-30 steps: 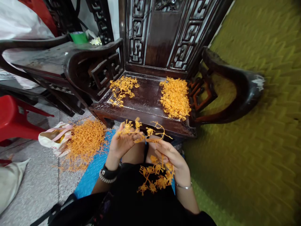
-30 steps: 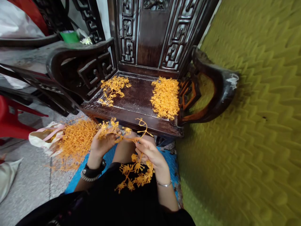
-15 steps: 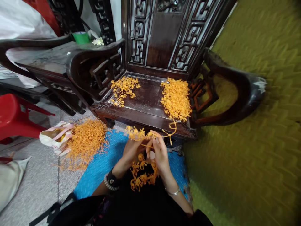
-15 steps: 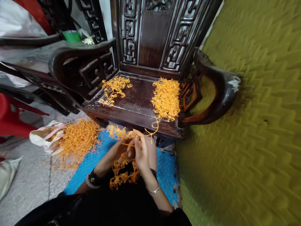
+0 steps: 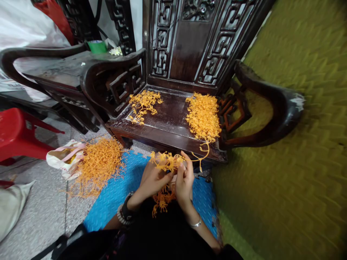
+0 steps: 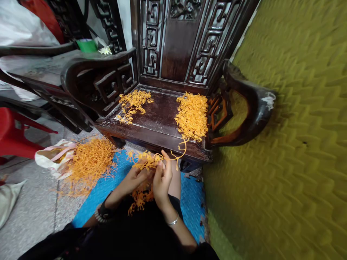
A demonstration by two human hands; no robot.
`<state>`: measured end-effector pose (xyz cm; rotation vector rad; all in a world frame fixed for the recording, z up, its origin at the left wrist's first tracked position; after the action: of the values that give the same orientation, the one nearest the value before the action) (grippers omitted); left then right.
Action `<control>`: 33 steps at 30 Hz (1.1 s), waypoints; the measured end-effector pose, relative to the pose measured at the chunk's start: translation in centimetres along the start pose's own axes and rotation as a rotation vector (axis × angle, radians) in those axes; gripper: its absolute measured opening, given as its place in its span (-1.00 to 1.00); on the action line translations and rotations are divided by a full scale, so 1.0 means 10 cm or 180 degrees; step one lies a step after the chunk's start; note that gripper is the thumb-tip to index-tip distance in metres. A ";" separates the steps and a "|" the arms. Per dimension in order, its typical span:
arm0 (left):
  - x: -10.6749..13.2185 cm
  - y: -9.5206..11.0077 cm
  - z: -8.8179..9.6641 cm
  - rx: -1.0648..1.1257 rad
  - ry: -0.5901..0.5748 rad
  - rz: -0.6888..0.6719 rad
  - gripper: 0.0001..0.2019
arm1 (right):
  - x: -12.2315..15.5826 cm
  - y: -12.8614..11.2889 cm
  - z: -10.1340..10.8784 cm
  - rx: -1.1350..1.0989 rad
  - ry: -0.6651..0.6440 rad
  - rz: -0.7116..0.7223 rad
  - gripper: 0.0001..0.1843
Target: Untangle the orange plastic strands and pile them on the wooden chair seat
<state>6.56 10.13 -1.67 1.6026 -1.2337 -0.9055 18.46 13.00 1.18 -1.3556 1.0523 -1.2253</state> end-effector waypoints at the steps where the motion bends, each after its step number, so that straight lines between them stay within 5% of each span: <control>1: -0.01 0.05 -0.04 -0.0173 -0.0092 -0.0099 -0.78 | 0.00 -0.01 0.02 0.0131 0.0026 0.0150 -0.55; 4: -0.06 0.23 -0.07 -0.0601 -0.0149 -0.0387 -0.87 | 0.06 -0.08 -0.01 0.0668 -0.0030 0.0886 -0.62; 8: -0.14 0.42 0.01 -0.0654 0.0018 -0.0605 -0.71 | 0.19 -0.13 -0.15 0.1177 -0.0489 0.1778 -0.48; 13: -0.18 0.39 0.03 -0.0135 0.0054 -0.0477 -0.63 | 0.37 -0.28 -0.23 0.1504 -0.0870 0.2553 -0.42; 15: -0.18 0.33 -0.04 0.0156 -0.0058 -0.0372 -0.57 | 0.35 -0.33 -0.16 0.1159 -0.0778 0.2467 -0.55; 18: -0.17 0.25 -0.08 0.0176 -0.0046 -0.0249 -0.49 | 0.16 -0.23 -0.06 0.0411 -0.0583 0.1621 -0.67; 20: -0.14 0.17 -0.08 -0.0008 0.0005 -0.0111 -0.47 | 0.05 -0.17 -0.09 0.0200 -0.0475 0.1208 -0.48; 24: -0.04 0.00 -0.16 -0.0197 -0.0306 0.0223 -0.47 | -0.07 -0.33 -0.16 0.0462 -0.0203 0.1295 -0.13; 29: 0.05 -0.06 -0.30 -0.0172 -0.1008 0.0286 -0.43 | -0.25 -0.38 -0.28 0.0552 -0.0784 0.1012 -0.37; 33: 0.04 -0.08 -0.24 -0.0298 -0.0906 0.0350 -0.41 | -0.28 -0.44 -0.27 0.0734 -0.0802 0.1105 -0.57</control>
<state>9.10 10.28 -1.62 1.3508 -1.4373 -1.1311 15.42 16.08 5.15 -1.0639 0.8917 -0.8637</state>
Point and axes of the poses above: each hand's wrist, its own x-axis away from the middle knuckle, its own z-axis out of the back of the hand, y = z × x, the point moved 10 cm from there along -x, towards the middle knuckle, and after that the axes turned 10 degrees about -z, right-handed, at the moved point
